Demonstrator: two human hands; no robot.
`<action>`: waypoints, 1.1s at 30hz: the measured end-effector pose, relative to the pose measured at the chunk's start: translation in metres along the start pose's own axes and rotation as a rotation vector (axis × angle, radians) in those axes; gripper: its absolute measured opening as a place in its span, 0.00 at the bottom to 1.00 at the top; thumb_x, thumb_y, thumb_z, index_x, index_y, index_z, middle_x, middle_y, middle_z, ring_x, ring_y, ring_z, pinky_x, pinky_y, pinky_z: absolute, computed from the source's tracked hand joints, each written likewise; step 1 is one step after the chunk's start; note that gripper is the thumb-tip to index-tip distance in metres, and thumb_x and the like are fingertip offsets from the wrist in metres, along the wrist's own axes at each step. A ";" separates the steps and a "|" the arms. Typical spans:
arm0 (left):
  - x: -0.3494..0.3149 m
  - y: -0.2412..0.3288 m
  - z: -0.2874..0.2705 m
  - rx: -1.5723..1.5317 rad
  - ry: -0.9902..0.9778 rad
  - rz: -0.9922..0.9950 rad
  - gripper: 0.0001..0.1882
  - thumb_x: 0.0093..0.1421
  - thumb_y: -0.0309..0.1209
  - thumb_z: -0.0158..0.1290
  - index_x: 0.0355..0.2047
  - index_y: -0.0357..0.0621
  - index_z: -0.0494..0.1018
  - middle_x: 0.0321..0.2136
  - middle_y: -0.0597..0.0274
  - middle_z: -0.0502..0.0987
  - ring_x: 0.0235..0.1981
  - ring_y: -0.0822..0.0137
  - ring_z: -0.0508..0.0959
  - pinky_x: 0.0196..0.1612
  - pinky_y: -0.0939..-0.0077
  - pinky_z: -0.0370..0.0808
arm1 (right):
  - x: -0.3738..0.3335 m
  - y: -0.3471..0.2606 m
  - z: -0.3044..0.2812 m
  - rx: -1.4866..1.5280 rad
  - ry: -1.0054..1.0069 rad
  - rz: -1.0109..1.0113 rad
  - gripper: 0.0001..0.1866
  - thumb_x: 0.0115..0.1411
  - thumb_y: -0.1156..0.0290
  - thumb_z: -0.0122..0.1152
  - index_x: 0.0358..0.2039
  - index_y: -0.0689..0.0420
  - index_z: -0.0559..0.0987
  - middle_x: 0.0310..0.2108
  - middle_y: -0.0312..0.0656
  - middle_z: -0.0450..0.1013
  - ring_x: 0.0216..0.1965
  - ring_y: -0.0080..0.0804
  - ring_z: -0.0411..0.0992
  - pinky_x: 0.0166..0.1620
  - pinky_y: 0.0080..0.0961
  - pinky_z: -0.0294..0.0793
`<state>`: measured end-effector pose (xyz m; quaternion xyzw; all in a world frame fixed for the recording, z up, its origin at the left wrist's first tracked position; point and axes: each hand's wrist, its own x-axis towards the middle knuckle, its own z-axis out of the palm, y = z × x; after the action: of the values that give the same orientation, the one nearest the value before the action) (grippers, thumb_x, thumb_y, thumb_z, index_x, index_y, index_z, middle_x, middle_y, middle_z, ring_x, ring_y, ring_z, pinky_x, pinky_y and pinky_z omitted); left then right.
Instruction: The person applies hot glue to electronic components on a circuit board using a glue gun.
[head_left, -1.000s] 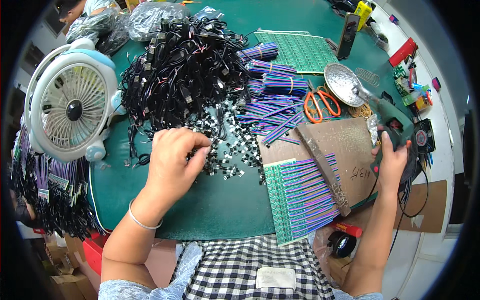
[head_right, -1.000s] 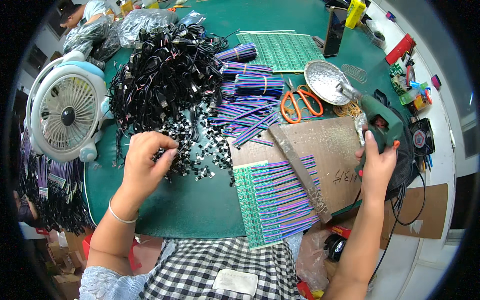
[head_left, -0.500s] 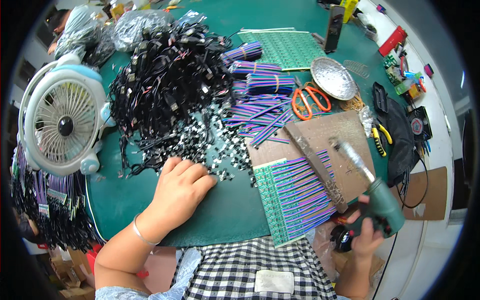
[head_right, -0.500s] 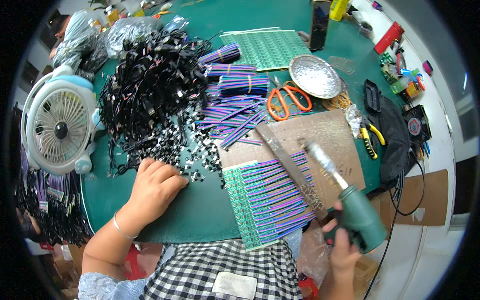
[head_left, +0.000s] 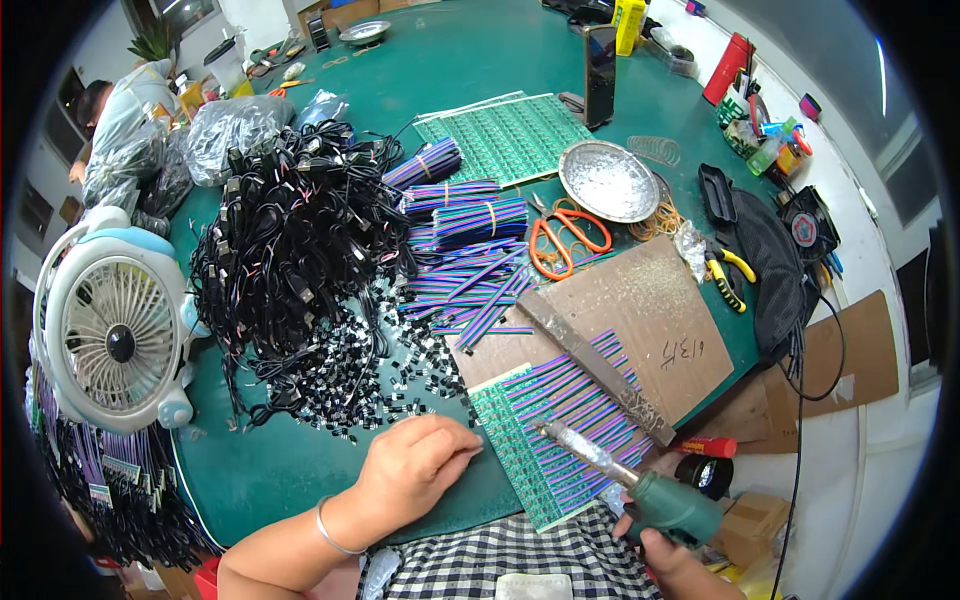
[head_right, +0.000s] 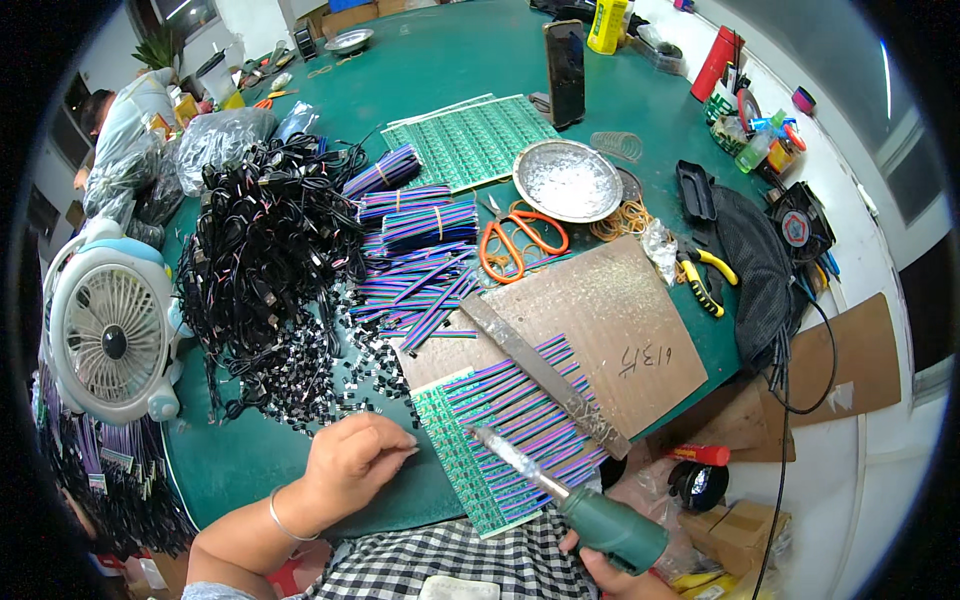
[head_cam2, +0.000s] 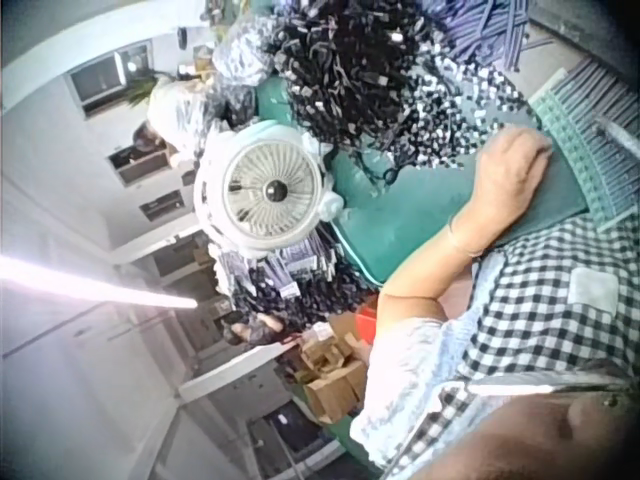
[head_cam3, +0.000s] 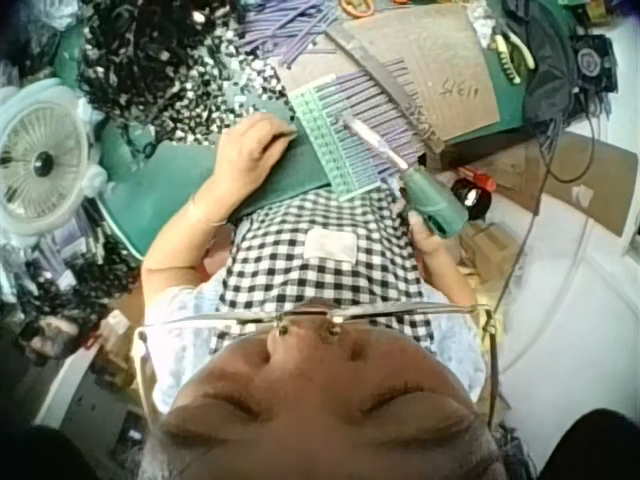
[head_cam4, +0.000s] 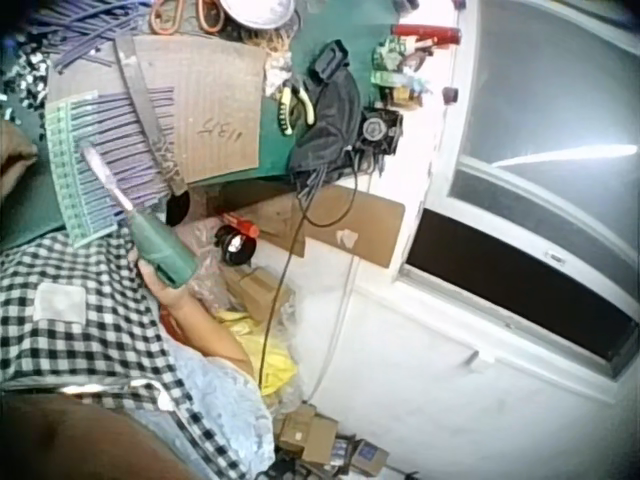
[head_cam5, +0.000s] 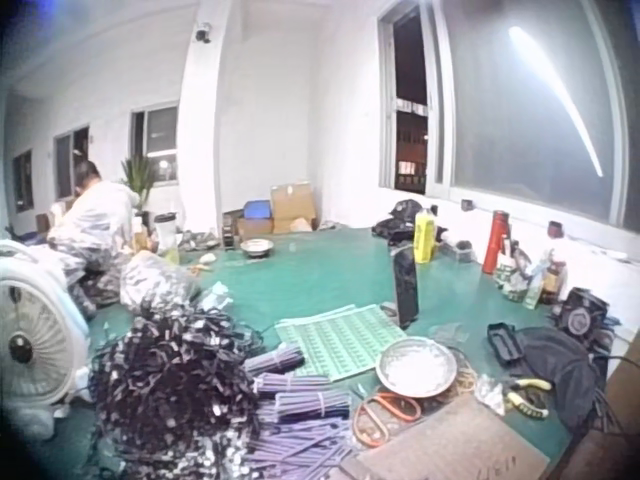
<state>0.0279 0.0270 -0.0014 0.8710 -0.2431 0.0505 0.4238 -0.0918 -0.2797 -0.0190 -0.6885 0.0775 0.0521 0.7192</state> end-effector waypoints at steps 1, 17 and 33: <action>0.002 -0.001 0.001 0.032 0.016 0.028 0.09 0.48 0.21 0.60 0.31 0.44 0.76 0.28 0.61 0.78 0.29 0.60 0.79 0.32 0.68 0.76 | -0.003 0.004 -0.001 -0.005 0.006 -0.001 0.28 0.56 0.52 0.62 0.45 0.66 0.74 0.31 0.43 0.76 0.29 0.32 0.75 0.33 0.26 0.75; 0.005 -0.015 0.014 0.260 0.086 0.178 0.14 0.39 0.21 0.63 0.29 0.45 0.75 0.28 0.63 0.75 0.28 0.61 0.76 0.31 0.68 0.73 | 0.019 0.000 0.023 -0.602 -0.120 -0.200 0.06 0.52 0.72 0.59 0.26 0.60 0.80 0.24 0.39 0.77 0.26 0.27 0.75 0.32 0.22 0.74; 0.006 -0.016 0.012 0.215 0.067 0.182 0.14 0.39 0.21 0.62 0.29 0.44 0.74 0.28 0.63 0.74 0.29 0.61 0.76 0.33 0.68 0.74 | 0.003 0.063 0.012 -0.508 -0.031 -0.157 0.12 0.59 0.64 0.62 0.25 0.60 0.79 0.22 0.37 0.77 0.22 0.27 0.75 0.30 0.23 0.75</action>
<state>0.0393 0.0241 -0.0188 0.8835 -0.3000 0.1436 0.3297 -0.1001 -0.2645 -0.0813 -0.8499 -0.0027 0.0242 0.5264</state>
